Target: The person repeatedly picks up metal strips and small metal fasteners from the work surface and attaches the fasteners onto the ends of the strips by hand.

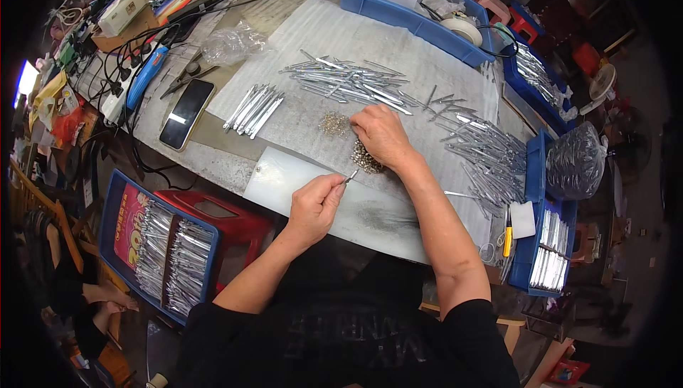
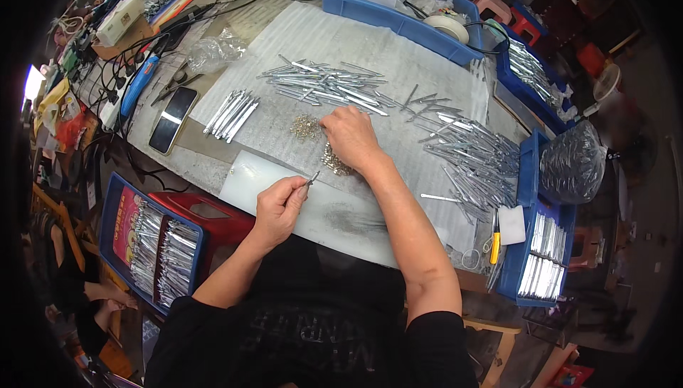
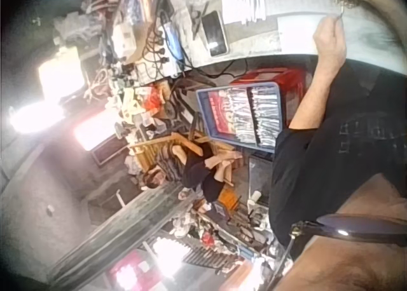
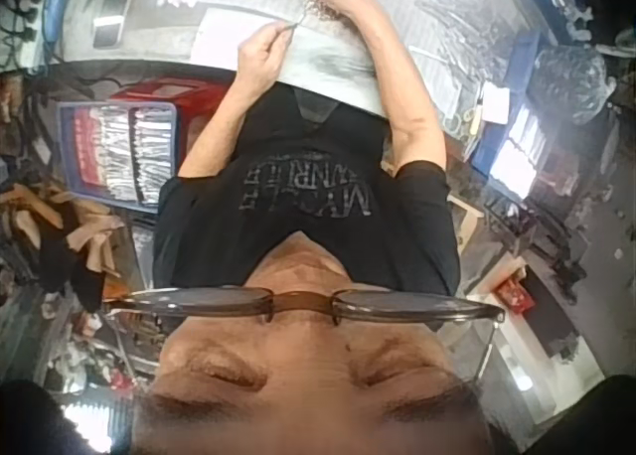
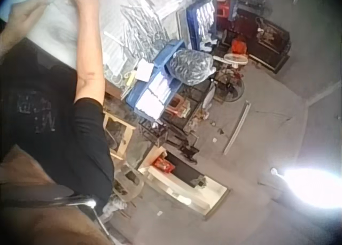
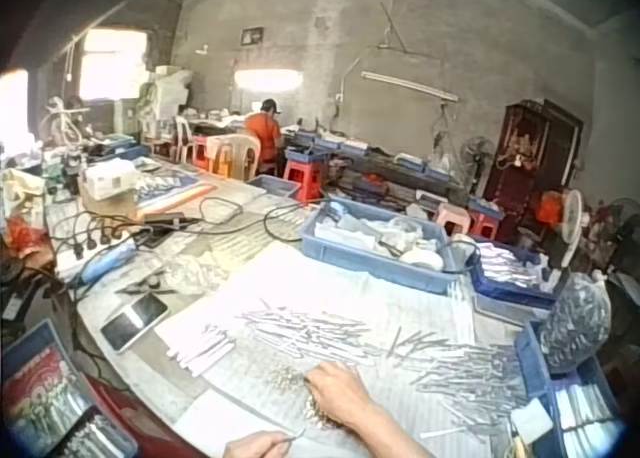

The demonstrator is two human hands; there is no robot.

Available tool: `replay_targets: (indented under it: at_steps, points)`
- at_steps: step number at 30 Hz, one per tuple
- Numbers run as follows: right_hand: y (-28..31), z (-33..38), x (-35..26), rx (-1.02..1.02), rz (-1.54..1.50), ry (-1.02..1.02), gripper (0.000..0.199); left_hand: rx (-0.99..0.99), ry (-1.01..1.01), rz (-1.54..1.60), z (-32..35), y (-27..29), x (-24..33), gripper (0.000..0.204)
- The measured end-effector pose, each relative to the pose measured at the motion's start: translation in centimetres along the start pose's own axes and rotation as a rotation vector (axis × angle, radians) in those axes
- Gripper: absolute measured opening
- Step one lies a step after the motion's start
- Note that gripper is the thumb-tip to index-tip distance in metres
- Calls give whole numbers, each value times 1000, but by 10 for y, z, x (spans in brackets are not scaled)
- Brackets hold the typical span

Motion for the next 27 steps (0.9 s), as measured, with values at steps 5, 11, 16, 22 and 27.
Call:
replay_targets:
  at_steps: [5,11,16,22,27]
  points:
    - [-10,-1,-2,-119,147,16,13,8,-13,1,-1,-1,0,10]
    - [-6,-5,11,-151,-14,-15,13,31,-71,-30,-2,1,5,9]
    - [-11,-6,5,-187,22,25,12,28,-66,-28,-2,1,5,8]
    - [-10,1,-9,-161,111,88,10,29,-67,-36,-2,2,5,8]
    - [-20,0,-12,-153,205,117,6,23,-61,-39,-2,2,4,9]
Point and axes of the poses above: each hand's wrist, its own z-axis away from the middle knuckle, its own y-axis out of the back of the hand, x = y × z, the point moved 10 cm from there along -z, towards the middle knuckle, and after that the axes turned 13 degrees about -y, right-handed, at the moved point
